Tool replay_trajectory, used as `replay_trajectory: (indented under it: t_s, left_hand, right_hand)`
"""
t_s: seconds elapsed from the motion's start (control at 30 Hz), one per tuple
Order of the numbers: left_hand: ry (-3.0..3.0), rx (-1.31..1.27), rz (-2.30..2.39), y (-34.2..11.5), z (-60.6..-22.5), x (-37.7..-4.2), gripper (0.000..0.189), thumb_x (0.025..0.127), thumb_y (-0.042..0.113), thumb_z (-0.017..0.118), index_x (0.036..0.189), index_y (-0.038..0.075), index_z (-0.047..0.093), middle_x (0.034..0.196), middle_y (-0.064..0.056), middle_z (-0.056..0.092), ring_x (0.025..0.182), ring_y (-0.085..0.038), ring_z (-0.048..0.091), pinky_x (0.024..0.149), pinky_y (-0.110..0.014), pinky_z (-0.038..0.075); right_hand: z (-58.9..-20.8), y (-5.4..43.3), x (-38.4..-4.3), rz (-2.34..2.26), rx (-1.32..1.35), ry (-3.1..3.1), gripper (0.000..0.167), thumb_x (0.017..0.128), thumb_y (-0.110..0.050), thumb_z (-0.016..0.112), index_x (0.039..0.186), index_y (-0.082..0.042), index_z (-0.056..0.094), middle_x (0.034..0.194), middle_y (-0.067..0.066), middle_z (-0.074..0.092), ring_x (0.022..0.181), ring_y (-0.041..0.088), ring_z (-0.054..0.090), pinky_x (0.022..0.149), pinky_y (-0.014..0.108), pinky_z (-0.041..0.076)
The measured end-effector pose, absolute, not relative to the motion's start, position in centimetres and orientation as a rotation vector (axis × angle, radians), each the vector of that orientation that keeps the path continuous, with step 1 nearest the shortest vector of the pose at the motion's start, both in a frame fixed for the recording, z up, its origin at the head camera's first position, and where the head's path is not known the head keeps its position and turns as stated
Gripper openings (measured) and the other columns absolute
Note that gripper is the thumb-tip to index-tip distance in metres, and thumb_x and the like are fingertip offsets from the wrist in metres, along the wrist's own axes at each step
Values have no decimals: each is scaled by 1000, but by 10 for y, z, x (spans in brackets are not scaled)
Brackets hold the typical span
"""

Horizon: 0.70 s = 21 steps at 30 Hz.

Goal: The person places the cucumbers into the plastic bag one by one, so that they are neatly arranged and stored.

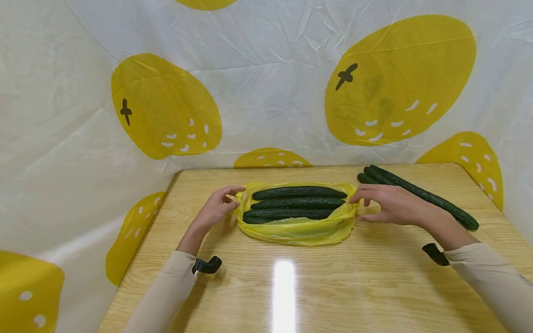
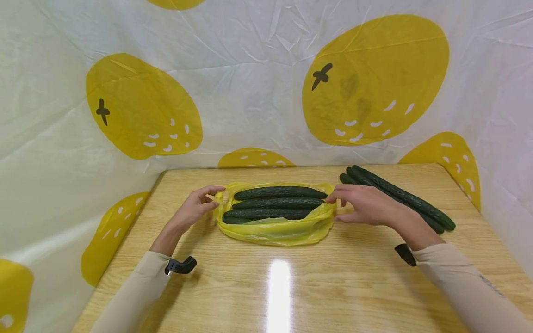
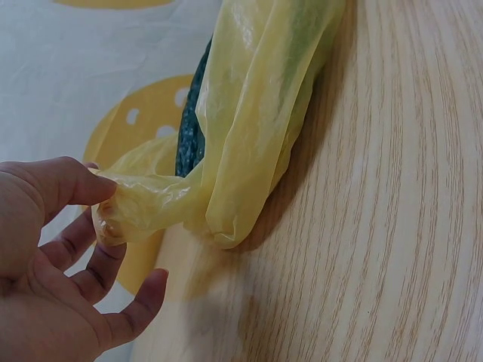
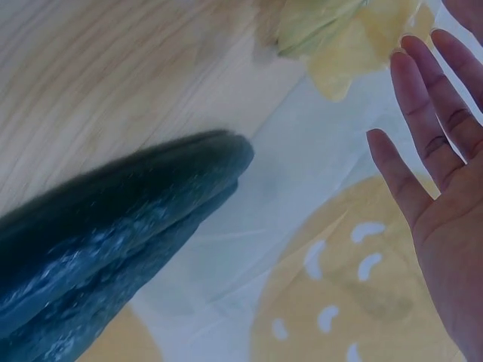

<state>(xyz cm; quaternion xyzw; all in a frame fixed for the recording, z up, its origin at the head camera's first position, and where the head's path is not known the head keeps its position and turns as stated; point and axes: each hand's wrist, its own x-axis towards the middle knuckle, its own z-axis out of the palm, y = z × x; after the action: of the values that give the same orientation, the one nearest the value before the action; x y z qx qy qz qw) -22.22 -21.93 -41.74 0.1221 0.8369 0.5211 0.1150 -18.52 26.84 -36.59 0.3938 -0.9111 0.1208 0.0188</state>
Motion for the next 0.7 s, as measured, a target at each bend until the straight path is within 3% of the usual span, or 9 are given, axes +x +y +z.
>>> replay_trajectory:
  t_s: [0.4, 0.7]
  left_hand:
    - [2447, 363, 1536, -219, -418, -222, 44, 100, 2, 60, 142, 13, 60, 134, -16, 51, 95, -28, 57, 78, -48, 51]
    - [2432, 373, 1544, -221, -421, -224, 43, 101, 3, 60, 142, 14, 59, 135, -17, 50, 94, -29, 55, 78, -49, 51]
  right_hand:
    - [-373, 306, -190, 433, 1094, -2880, 46, 79, -24, 89, 121, -19, 71, 109, -13, 63, 92, 10, 65, 72, 36, 54]
    - [-378, 329, -190, 463, 954, -2993, 53, 82, -28, 86, 129, -12, 67, 117, 4, 67, 101, 25, 68, 79, 48, 55]
